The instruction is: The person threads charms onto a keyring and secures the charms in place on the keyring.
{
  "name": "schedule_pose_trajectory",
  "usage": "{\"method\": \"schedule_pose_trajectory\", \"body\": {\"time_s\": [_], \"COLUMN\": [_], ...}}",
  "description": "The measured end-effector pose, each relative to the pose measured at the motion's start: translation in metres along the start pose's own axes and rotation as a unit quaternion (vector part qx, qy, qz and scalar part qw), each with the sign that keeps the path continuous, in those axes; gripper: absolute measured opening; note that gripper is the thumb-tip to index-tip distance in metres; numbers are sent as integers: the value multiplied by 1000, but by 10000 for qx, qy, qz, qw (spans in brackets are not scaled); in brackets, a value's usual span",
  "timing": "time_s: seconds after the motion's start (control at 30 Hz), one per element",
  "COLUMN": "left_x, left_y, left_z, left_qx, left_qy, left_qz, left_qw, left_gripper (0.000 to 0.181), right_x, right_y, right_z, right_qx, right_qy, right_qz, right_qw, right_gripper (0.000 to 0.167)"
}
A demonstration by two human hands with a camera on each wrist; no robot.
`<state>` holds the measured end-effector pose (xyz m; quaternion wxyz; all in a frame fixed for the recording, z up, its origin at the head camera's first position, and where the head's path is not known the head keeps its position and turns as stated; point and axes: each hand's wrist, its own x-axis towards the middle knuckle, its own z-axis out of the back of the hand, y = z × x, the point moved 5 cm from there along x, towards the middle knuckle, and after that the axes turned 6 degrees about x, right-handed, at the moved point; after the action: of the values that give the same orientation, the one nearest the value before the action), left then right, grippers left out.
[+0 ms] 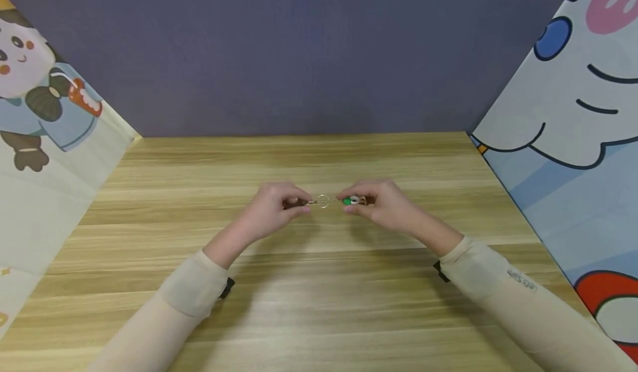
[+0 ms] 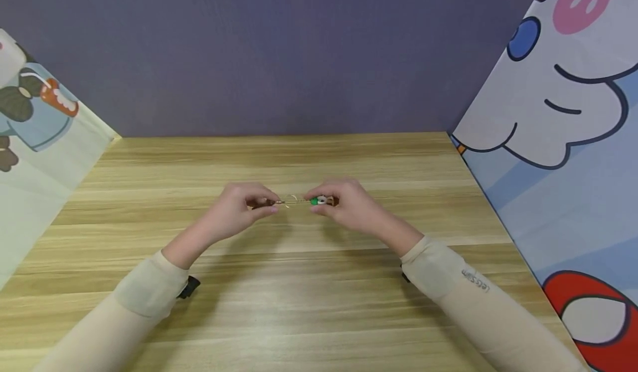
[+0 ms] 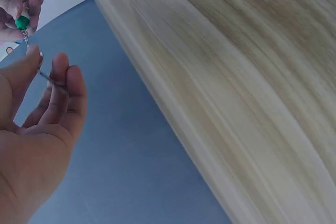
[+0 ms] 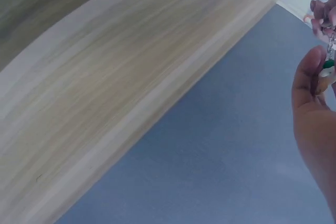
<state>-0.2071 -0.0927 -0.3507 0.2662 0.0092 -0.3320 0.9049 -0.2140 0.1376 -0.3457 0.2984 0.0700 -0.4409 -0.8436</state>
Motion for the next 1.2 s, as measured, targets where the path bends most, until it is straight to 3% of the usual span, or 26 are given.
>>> {"method": "schedule_pose_trajectory", "body": {"time_s": [0.17,0.37,0.7,0.93,1.2], "left_x": [0,1,-2,-6,-12], "left_y": [4,8,18,32,41], "left_z": [-2,-5,-15,-32,-44], "left_qx": [132,521,901,528,705], "left_qy": [113,9,366,845,931], "left_qz": [105,116,548,808,634], "left_qw": [9998,9986,9938,9917,9911], "left_gripper": [34,28,32,20,18], "right_x": [-1,-2,-3,-4,-8], "right_y": [-2,-1,-15,-27,-39], "right_z": [-1,-8,-19,-31,-41], "right_qx": [-629,-1199,-1285,-1366,-1210], "right_qy": [-25,122,99,365,325], "right_qz": [181,503,255,67,40], "right_qw": [9979,9914,9913,9899,9921], "right_gripper": [34,30,33,27,30]}}
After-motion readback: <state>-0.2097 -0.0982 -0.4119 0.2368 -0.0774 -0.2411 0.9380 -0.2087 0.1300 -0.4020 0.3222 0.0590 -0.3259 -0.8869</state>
